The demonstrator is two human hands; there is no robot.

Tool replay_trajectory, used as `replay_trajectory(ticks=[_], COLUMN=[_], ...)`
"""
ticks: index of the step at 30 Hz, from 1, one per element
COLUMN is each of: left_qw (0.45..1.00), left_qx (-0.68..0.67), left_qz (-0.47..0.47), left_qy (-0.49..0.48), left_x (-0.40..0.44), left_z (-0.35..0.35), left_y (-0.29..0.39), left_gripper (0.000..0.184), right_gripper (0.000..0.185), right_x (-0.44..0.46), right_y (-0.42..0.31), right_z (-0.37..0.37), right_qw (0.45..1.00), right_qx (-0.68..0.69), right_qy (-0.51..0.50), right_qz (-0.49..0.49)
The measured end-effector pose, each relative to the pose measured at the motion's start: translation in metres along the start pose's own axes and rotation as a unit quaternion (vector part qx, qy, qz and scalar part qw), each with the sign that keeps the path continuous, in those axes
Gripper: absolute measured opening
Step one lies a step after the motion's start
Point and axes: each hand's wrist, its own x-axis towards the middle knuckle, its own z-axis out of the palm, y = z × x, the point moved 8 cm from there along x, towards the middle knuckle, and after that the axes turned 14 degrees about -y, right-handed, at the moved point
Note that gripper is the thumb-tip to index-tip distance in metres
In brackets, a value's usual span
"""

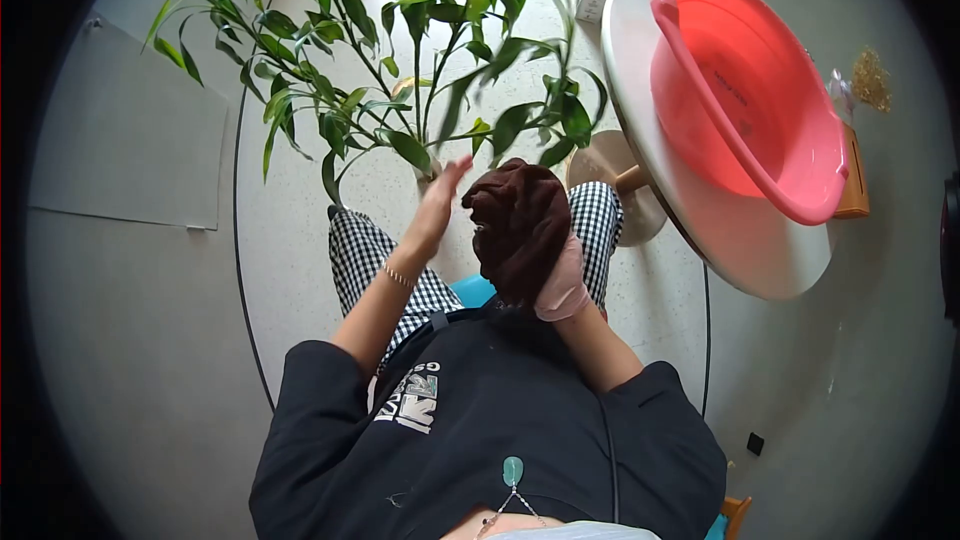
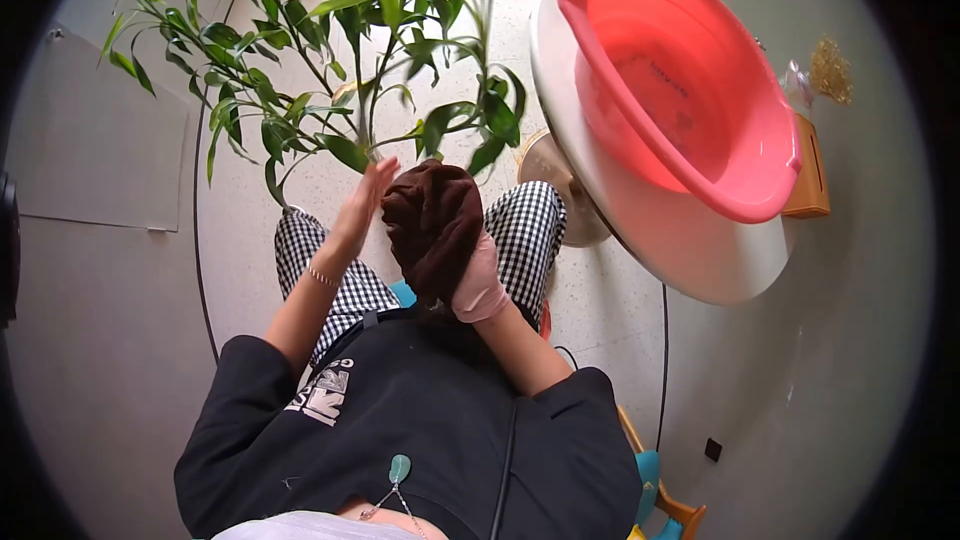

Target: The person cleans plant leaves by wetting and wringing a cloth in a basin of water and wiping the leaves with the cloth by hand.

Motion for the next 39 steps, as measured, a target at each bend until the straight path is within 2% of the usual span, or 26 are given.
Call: replay_trajectory(ticks=[1, 2, 3, 4, 6, 7, 8, 11, 13, 14, 16, 18, 21, 22, 25, 27, 29, 30, 31, 32, 33, 34, 36, 37, 38, 39], left_qw=[0.997, 0.979, 0.969, 0.956, 0.965, 0.968, 0.958, 0.944, 0.936, 0.936, 0.974, 0.996, 0.997, 0.997, 0.998, 0.995, 0.997, 0.998, 0.999, 0.999, 0.997, 0.991, 0.986, 0.976, 0.976, 0.975], left_qx=[-0.057, -0.186, -0.236, -0.285, -0.258, -0.245, -0.284, -0.326, -0.350, -0.348, -0.207, -0.049, -0.064, -0.071, -0.055, -0.070, -0.029, 0.019, 0.018, 0.026, 0.069, 0.112, 0.158, 0.204, 0.212, 0.220], left_qz=[-0.021, -0.079, -0.071, -0.061, 0.003, 0.027, 0.038, 0.038, -0.040, -0.051, -0.086, -0.041, -0.015, -0.004, 0.013, 0.075, 0.071, 0.061, 0.040, 0.022, -0.004, -0.029, -0.049, -0.068, -0.056, -0.043], left_qy=[0.039, 0.002, -0.020, -0.043, 0.054, 0.038, 0.013, 0.029, 0.017, 0.015, 0.038, 0.054, 0.046, 0.034, 0.024, 0.011, 0.006, -0.004, -0.006, 0.016, 0.039, 0.062, 0.035, 0.009, 0.005, 0.002], left_x=[-0.024, -0.037, -0.046, -0.053, -0.069, -0.066, -0.066, -0.068, -0.073, -0.076, -0.084, -0.088, -0.093, -0.093, -0.091, -0.089, -0.086, -0.084, -0.077, -0.068, -0.056, -0.042, 0.000, 0.023, 0.047, 0.072], left_z=[0.018, 0.032, 0.044, 0.057, 0.062, 0.052, 0.048, 0.040, 0.043, 0.046, 0.040, 0.036, 0.042, 0.044, 0.042, 0.045, 0.046, 0.046, 0.043, 0.036, 0.025, 0.013, 0.018, 0.027, 0.038, 0.051], left_y=[0.013, -0.006, -0.021, -0.033, -0.020, -0.016, -0.015, -0.015, -0.033, -0.034, -0.024, -0.010, 0.011, 0.016, 0.029, 0.033, 0.034, 0.035, 0.022, 0.006, -0.019, -0.043, -0.072, -0.081, -0.080, -0.077], left_gripper=[0.056, 0.053, 0.051, 0.050, 0.042, 0.034, 0.029, 0.024, 0.023, 0.021, 0.016, 0.015, 0.016, 0.016, 0.015, 0.014, 0.013, 0.013, 0.012, 0.014, 0.016, 0.019, 0.022, 0.027, 0.033, 0.041], right_gripper=[0.041, 0.041, 0.038, 0.030, 0.021, 0.018, 0.018, 0.018, 0.021, 0.022, 0.023, 0.017, 0.018, 0.020, 0.022, 0.025, 0.026, 0.034, 0.039, 0.045, 0.041, 0.040, 0.042, 0.036, 0.031, 0.025], right_x=[0.011, 0.020, 0.026, 0.024, 0.039, 0.043, 0.049, 0.062, 0.063, 0.063, 0.058, 0.045, 0.031, 0.028, 0.019, 0.006, -0.005, -0.010, -0.019, -0.028, -0.039, -0.038, -0.040, -0.038, -0.036, -0.039], right_y=[0.005, 0.011, 0.024, 0.012, 0.023, 0.022, 0.024, 0.025, 0.007, -0.001, -0.007, -0.020, -0.036, -0.045, -0.057, -0.066, -0.076, -0.079, -0.085, -0.092, -0.103, -0.110, -0.119, -0.124, -0.113, -0.110], right_z=[0.020, 0.032, -0.005, -0.002, 0.000, 0.003, -0.001, -0.012, -0.006, -0.002, 0.011, 0.036, 0.066, 0.079, 0.083, 0.062, 0.059, 0.055, 0.048, 0.041, 0.040, 0.044, 0.051, 0.036, 0.021, 0.022], right_qw=[0.998, 0.993, 0.999, 0.965, 0.935, 0.910, 0.910, 0.929, 0.922, 0.929, 0.935, 0.912, 0.915, 0.896, 0.900, 0.924, 0.938, 0.950, 0.943, 0.934, 0.877, 0.835, 0.698, 0.884, 0.975, 0.964], right_qx=[0.048, 0.098, 0.040, -0.241, -0.346, -0.404, -0.405, -0.359, -0.366, -0.346, -0.339, -0.391, -0.378, -0.409, -0.392, -0.315, -0.276, -0.229, -0.243, -0.257, -0.411, -0.518, -0.701, -0.439, -0.130, -0.098], right_qy=[-0.034, -0.067, -0.019, 0.068, 0.053, 0.059, 0.056, 0.056, 0.083, 0.091, 0.057, 0.070, 0.055, 0.046, 0.012, 0.121, 0.109, 0.101, 0.104, 0.108, 0.107, 0.053, -0.065, -0.001, 0.061, 0.146], right_qz=[-0.007, -0.014, 0.005, -0.072, -0.062, -0.074, -0.071, -0.078, -0.094, -0.093, -0.083, -0.108, -0.128, -0.166, -0.187, -0.181, -0.179, -0.184, -0.203, -0.222, -0.223, -0.179, -0.134, -0.159, -0.169, -0.198])
